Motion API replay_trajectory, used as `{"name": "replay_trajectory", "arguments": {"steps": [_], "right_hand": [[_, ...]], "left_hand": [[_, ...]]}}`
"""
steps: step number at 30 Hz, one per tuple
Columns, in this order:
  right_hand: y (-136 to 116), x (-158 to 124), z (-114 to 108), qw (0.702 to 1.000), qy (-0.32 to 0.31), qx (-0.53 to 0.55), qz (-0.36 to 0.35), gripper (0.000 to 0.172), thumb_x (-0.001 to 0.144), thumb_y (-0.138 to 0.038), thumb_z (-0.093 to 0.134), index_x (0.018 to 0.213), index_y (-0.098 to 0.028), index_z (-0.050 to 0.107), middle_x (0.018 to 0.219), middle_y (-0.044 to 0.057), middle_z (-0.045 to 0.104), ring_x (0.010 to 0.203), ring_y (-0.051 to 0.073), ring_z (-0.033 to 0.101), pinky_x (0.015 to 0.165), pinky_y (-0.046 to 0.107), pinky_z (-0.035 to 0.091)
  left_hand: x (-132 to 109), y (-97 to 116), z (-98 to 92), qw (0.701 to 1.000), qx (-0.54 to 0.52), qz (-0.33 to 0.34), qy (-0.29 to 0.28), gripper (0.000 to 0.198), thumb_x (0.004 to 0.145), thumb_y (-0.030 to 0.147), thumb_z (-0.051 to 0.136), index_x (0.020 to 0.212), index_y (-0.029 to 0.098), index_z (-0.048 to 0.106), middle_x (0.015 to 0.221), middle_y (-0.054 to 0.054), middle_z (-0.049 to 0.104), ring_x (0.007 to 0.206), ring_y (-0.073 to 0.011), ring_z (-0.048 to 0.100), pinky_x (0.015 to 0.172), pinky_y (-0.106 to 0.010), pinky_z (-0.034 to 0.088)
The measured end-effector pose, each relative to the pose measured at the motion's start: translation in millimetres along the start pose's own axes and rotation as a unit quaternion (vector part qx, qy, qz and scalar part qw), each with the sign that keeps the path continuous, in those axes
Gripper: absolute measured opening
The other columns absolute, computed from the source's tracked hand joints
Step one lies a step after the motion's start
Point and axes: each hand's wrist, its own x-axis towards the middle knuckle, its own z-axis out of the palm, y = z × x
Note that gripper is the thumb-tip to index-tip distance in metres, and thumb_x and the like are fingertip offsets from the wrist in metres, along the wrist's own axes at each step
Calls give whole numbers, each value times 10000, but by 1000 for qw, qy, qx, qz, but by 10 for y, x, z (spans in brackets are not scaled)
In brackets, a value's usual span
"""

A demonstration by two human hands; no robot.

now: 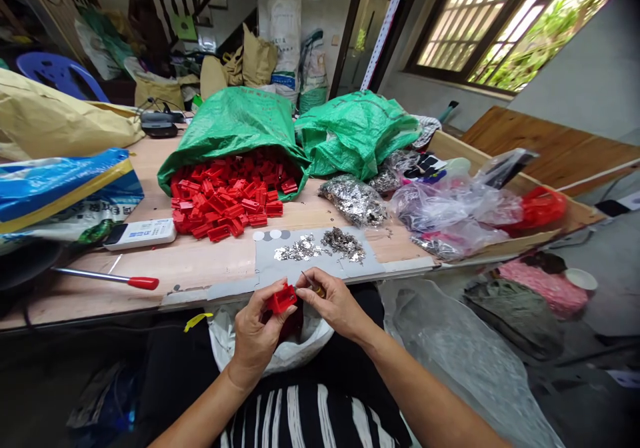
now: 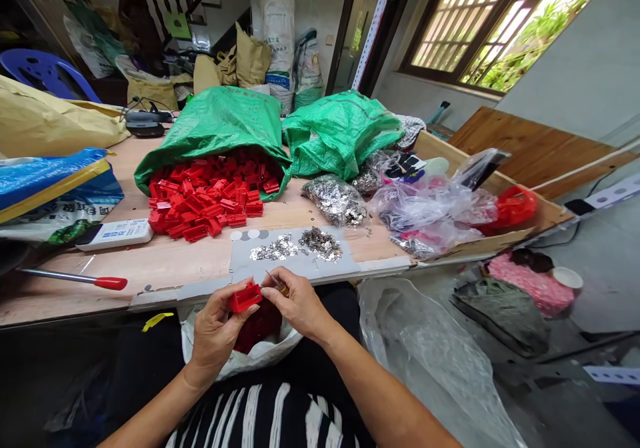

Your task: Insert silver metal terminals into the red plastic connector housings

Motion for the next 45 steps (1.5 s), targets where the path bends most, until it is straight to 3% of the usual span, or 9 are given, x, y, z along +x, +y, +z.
{"name": "replay_trajectory", "arguments": {"steps": [4,10,15,19,23,30,38,41,45], "right_hand": [[30,8,46,999,-19,29,7,118,820,-272,602,805,-194,514,726,-39,520,667,110,443,629,218,371],[222,-43,151,999,-27,36,10,117,797,-220,580,784,-200,465,727,-51,482,690,108,432,642,209,368],[372,-54,130,998,-29,1,58,117,763,-211,615,787,-197,501,708,-59,509,673,107,446,639,206,371],[392,80,-89,996,7,-72,52,93,825,-280,591,827,-188,575,728,-34,562,692,123,499,655,230,382],[405,295,-256,965,95,-244,34,38,845,-192,561,866,-195,592,783,3,615,747,149,546,693,256,379],[459,496,-177,921,113,-370,49,29,849,-205,585,867,-201,562,851,29,637,784,171,568,680,264,362],[437,473,-214,941,135,-309,25,55,837,-163,509,829,-208,540,807,10,607,751,158,551,691,260,374],[411,445,-237,957,153,-246,15,50,842,-199,485,852,-208,534,764,1,593,716,158,539,677,267,382],[261,347,-191,994,79,-76,15,52,800,-251,549,802,-199,543,740,-18,577,674,130,511,633,238,396]], "left_hand": [[-8,26,-12,998,28,50,-19,347,752,188,711,1079,292,665,1150,-27,716,1194,-259,582,1045,-429,442],[-51,-37,3,989,72,118,-51,381,758,128,678,1106,282,665,1120,-44,728,1135,-263,625,995,-412,488],[-68,-125,29,996,30,-12,-80,309,765,234,694,1072,254,662,1076,-52,735,1004,-244,684,898,-373,534],[-32,-122,9,990,-64,-115,-49,292,740,298,722,1009,214,644,1052,-61,732,940,-217,690,853,-334,541],[2,-84,-28,983,-103,-147,-30,313,706,312,750,981,206,643,1065,-62,726,941,-199,680,858,-309,534],[-18,-107,-33,979,-112,-169,-34,327,698,321,758,985,209,650,1065,-60,722,937,-186,675,850,-287,531],[3,-107,-46,975,-129,-178,-24,349,690,323,762,1000,202,659,1097,-75,710,972,-218,675,852,-317,542],[47,-118,-67,967,-163,-196,-20,421,696,318,763,1085,213,643,1033,-55,733,937,-202,685,844,-297,544],[137,-93,-84,962,-195,-193,-11,551,720,320,746,1243,255,583,1037,-19,738,952,-175,680,900,-285,518]]}}
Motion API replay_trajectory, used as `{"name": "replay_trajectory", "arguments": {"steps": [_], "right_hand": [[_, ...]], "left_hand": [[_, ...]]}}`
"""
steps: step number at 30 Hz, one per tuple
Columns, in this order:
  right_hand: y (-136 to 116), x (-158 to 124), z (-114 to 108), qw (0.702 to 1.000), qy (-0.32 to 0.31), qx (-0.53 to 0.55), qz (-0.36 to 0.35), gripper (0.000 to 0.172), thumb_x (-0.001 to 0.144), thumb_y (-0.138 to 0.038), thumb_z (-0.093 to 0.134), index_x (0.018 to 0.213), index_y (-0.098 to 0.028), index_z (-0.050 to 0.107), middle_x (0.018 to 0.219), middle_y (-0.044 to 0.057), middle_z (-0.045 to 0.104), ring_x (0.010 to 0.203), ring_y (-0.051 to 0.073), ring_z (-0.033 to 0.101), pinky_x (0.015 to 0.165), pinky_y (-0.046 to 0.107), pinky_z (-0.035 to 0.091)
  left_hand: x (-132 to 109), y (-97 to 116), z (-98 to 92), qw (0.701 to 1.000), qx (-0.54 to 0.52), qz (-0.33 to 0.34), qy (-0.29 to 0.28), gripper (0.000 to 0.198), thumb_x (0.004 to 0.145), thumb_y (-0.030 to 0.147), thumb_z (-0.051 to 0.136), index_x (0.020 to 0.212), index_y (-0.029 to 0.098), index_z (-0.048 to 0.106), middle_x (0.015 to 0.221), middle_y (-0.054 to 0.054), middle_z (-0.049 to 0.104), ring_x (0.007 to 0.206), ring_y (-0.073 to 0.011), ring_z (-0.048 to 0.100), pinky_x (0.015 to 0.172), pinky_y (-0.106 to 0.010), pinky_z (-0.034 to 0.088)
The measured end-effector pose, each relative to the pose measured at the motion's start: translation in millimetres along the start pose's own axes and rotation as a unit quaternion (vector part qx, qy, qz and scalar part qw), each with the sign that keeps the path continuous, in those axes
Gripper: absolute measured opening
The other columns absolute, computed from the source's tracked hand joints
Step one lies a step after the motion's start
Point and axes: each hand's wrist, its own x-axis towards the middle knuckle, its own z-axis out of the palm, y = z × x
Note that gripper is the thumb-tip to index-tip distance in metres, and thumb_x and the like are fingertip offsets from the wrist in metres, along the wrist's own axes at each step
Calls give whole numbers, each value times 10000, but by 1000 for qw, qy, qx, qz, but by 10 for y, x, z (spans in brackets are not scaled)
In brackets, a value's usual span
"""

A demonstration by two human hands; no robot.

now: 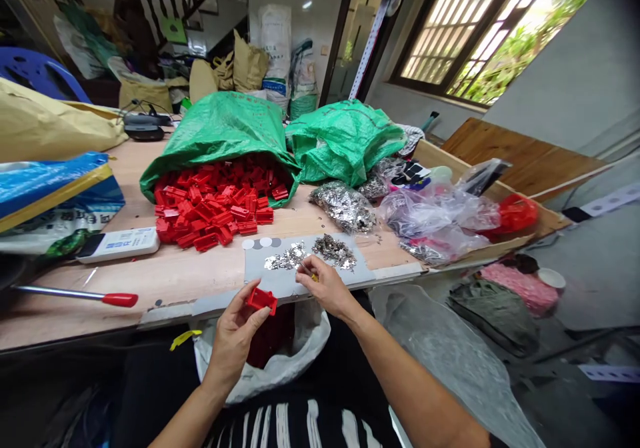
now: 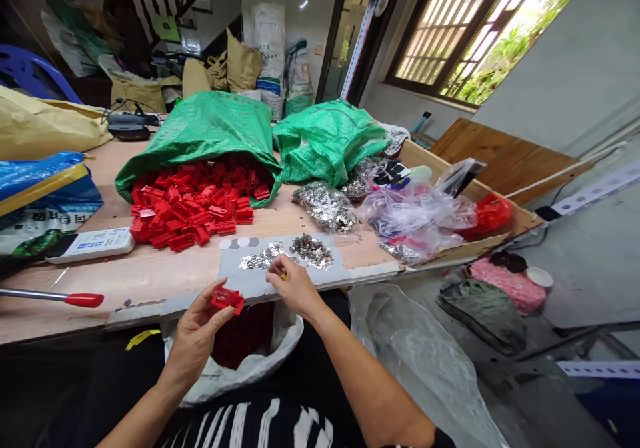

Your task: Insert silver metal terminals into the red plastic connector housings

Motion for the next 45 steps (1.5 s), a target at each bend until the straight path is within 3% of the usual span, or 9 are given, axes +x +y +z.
{"name": "replay_trajectory", "arguments": {"steps": [3,5,11,17,23,29,35,40,45], "right_hand": [[-157,-119,52,987,-102,114,46,96,785,-280,575,782,-184,567,670,-36,538,562,95,436,528,209,347],[-222,-188,103,975,-139,158,72,111,773,-286,595,800,-180,575,654,-42,534,533,84,410,498,202,316],[-189,-262,209,965,-135,207,88,239,722,-331,683,836,-191,526,711,-24,616,605,101,511,550,207,359],[-225,-292,155,934,-186,266,146,352,677,-398,729,809,-199,471,636,-44,619,450,54,379,436,178,253],[-176,-321,184,930,-158,290,160,432,644,-442,768,788,-203,439,606,-50,615,423,43,366,419,170,245],[-186,-353,181,932,-143,298,148,373,759,-493,663,808,-199,439,668,-11,666,414,43,400,418,171,244],[-190,-384,148,934,-144,297,137,368,747,-469,686,825,-199,448,701,-10,665,439,48,417,430,174,261],[-130,-409,196,946,-129,265,134,371,708,-440,722,779,-203,446,598,-76,533,445,51,386,435,181,284],[-77,-404,253,949,-132,252,136,390,698,-442,722,769,-210,416,600,-86,488,463,56,349,438,186,285]], "left_hand": [[15,43,14,1000,-12,0,-4,553,745,326,725,1272,262,570,1082,-19,728,977,-169,672,916,-281,509],[4,59,27,1000,-22,-11,-18,552,772,328,701,1299,269,549,1102,-22,726,979,-166,674,915,-282,511],[-37,114,86,998,-17,-10,-53,512,781,336,690,1277,272,581,1176,-37,705,1090,-199,642,952,-300,499],[-53,133,129,997,4,-5,-71,483,790,345,680,1261,276,599,1215,-47,685,1119,-226,628,975,-333,487],[-57,103,141,997,12,-6,-70,457,779,330,696,1227,274,627,1226,-46,678,1123,-224,618,995,-333,463],[-43,121,175,990,-111,-66,-55,458,767,319,709,1212,249,626,1194,-72,689,1036,-202,655,900,-297,510],[-30,162,214,977,-189,-93,-42,441,733,273,742,1159,222,638,1130,-78,710,921,-178,687,853,-296,528],[-68,61,224,981,-161,-86,-64,423,746,276,730,1151,228,619,1131,-75,704,1002,-206,667,880,-317,515],[-100,-5,206,992,-85,-31,-86,387,713,235,756,1071,236,610,1122,-49,689,1014,-194,649,886,-308,505]]}}
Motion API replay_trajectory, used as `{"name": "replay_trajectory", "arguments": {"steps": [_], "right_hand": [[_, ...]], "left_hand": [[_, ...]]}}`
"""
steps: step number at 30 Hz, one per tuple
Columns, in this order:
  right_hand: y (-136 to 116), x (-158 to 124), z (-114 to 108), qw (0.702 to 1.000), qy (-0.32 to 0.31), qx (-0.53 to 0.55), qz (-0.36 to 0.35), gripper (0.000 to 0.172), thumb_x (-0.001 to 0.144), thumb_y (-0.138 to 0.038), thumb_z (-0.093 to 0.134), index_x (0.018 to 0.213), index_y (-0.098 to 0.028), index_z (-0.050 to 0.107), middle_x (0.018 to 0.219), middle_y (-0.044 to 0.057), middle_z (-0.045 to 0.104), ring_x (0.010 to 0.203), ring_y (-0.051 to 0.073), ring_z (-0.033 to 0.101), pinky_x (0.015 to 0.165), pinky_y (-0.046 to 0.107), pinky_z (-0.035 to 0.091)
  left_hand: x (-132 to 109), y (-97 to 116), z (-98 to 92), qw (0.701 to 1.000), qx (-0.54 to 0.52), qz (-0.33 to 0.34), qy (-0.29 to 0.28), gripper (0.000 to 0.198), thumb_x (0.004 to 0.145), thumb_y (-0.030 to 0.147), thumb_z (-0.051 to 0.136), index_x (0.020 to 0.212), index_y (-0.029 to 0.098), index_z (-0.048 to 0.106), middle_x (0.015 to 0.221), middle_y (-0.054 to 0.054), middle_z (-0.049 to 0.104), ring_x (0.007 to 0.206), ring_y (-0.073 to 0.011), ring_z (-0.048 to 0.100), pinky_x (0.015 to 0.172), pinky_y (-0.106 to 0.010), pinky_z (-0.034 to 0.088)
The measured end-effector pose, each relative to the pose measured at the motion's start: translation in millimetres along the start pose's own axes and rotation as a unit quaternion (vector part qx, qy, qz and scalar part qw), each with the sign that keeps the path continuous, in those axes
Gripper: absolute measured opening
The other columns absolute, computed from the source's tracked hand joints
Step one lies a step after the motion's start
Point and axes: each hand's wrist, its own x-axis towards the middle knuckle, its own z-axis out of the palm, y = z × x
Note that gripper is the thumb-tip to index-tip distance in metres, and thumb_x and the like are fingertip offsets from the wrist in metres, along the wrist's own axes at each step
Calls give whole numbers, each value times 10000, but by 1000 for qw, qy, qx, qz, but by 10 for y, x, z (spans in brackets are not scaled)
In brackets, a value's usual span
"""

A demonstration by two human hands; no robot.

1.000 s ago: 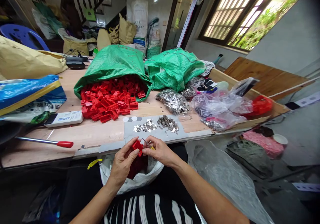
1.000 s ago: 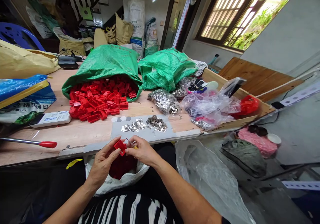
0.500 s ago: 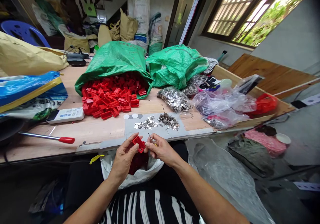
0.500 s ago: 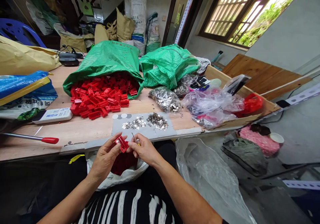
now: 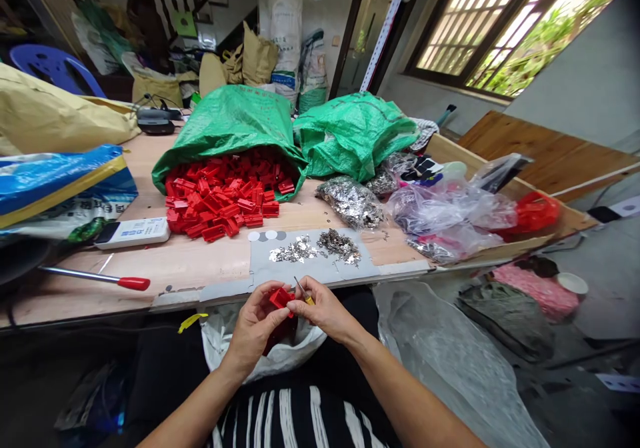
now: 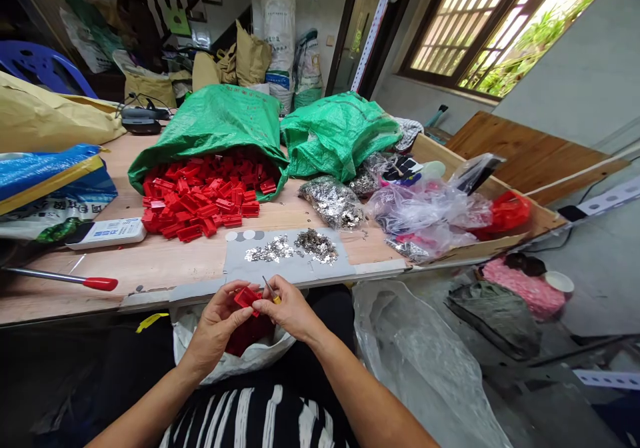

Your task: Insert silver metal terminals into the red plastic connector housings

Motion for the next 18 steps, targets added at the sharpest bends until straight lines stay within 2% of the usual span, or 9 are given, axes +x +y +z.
{"name": "replay_trajectory", "arguments": {"steps": [3,5,7,10,12,15,18], "right_hand": [[11,29,-36,999,7,-45,-25,349,735,-439,702,799,-203,453,641,-74,474,510,69,381,470,194,312],[9,52,-85,992,20,-113,-48,257,819,-425,623,878,-198,518,718,-43,515,558,86,433,516,211,360],[6,80,-136,974,50,-201,-87,185,900,-364,519,962,-202,583,832,1,552,652,113,503,602,240,415],[2,123,-179,934,91,-315,-143,191,915,-249,485,1028,-219,636,910,38,575,809,155,554,731,277,436],[-4,149,-174,917,95,-356,-155,192,885,-204,533,1045,-219,639,872,32,598,812,162,562,741,277,430],[-14,178,-145,908,90,-379,-155,149,854,-184,585,989,-208,643,812,15,632,748,150,571,695,258,422],[-14,202,-131,899,82,-397,-166,104,853,-182,591,930,-206,656,811,16,650,735,143,578,685,248,419]], "left_hand": [[34,27,-51,998,56,34,-25,351,732,231,738,1046,233,578,1107,-50,675,976,-192,653,856,-316,511],[95,55,-113,992,108,62,-33,326,753,227,717,1038,231,559,1062,-47,678,939,-186,656,840,-318,510],[184,82,-191,979,178,96,-29,307,766,217,700,1035,230,553,1027,-41,680,925,-180,654,846,-320,503],[339,118,-303,951,276,139,-17,309,759,211,698,1041,233,573,1023,-33,681,946,-183,649,879,-333,495],[425,135,-355,932,330,147,-18,328,752,208,695,1065,232,602,1013,-32,693,933,-188,657,875,-338,502],[501,144,-399,907,394,147,-26,365,748,190,677,1108,233,644,1010,-38,721,902,-194,673,859,-342,514],[528,139,-419,893,421,156,-37,403,738,183,675,1135,256,664,1065,-37,731,968,-210,671,909,-365,500]]}}
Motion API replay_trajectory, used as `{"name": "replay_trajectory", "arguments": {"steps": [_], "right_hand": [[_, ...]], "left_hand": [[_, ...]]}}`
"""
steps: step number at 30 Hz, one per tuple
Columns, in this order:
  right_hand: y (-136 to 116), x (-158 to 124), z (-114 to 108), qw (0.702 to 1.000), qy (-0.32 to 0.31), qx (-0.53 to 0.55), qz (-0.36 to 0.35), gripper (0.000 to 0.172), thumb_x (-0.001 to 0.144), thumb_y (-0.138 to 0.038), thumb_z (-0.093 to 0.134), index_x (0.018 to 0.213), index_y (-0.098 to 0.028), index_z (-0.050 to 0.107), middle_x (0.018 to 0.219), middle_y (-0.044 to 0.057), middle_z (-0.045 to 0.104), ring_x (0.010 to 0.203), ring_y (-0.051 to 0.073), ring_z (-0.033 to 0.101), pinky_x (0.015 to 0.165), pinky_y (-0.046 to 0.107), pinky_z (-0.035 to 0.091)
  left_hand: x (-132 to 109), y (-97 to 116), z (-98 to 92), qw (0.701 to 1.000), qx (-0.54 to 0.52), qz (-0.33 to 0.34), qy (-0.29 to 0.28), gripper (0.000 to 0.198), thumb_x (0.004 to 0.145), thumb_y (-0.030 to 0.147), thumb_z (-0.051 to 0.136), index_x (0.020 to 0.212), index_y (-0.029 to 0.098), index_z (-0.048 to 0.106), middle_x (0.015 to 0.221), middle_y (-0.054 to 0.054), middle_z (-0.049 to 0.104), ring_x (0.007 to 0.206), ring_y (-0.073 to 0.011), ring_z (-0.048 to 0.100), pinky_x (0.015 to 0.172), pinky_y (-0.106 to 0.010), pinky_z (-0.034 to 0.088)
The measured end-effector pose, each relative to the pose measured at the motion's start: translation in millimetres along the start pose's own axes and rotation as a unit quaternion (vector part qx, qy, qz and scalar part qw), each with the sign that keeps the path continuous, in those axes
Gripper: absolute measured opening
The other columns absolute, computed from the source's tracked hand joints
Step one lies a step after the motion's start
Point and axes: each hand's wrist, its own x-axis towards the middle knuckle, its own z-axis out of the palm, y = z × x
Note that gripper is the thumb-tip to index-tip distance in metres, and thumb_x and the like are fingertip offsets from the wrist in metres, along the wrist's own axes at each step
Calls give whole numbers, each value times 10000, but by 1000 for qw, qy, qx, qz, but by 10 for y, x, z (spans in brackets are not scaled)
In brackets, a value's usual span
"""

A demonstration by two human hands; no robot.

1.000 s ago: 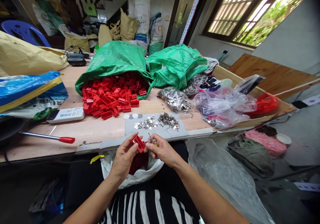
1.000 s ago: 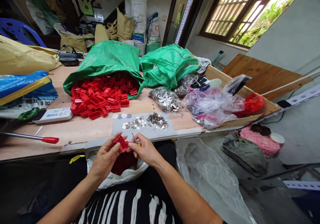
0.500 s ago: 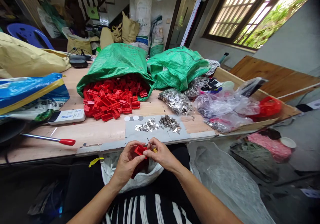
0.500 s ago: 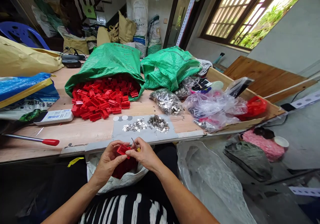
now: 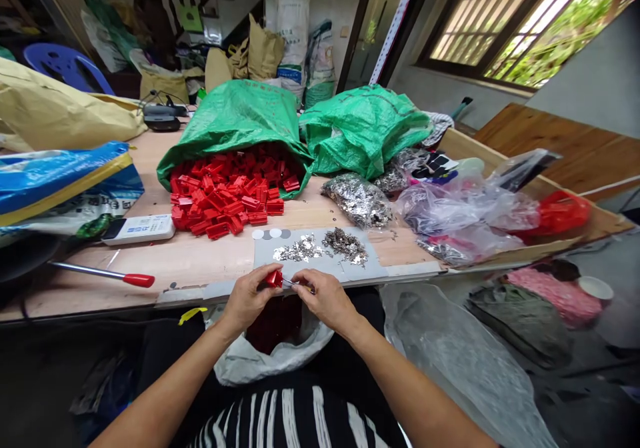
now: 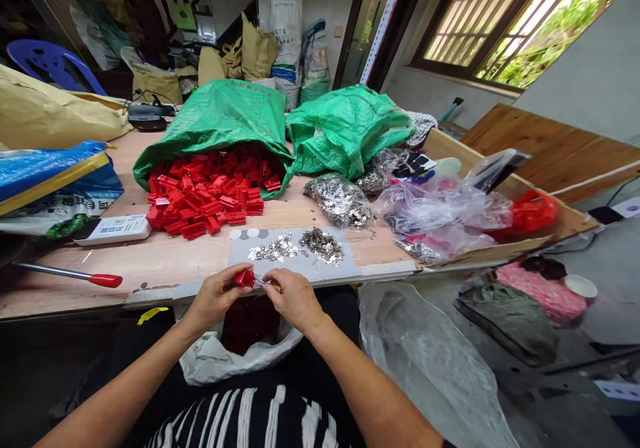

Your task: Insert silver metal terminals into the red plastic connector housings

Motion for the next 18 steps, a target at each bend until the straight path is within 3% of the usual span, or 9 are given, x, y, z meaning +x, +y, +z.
{"name": "replay_trajectory", "arguments": {"steps": [7,18], "right_hand": [[17,24,-8,999,-22,-10,-25,125,847,-143,591,921,-203,672,858,34,657,783,150,592,729,261,434],[49,36,12,999,-26,-8,-30,115,841,-117,593,889,-191,667,848,30,646,797,149,599,736,254,440]], "left_hand": [[35,16,-27,1000,-11,15,-3,420,713,199,711,1117,311,689,1019,-1,754,1024,-228,670,1033,-414,415],[47,7,-38,1000,-6,10,-12,410,711,194,717,1105,309,696,1032,-13,750,1013,-235,668,937,-372,478]]}}
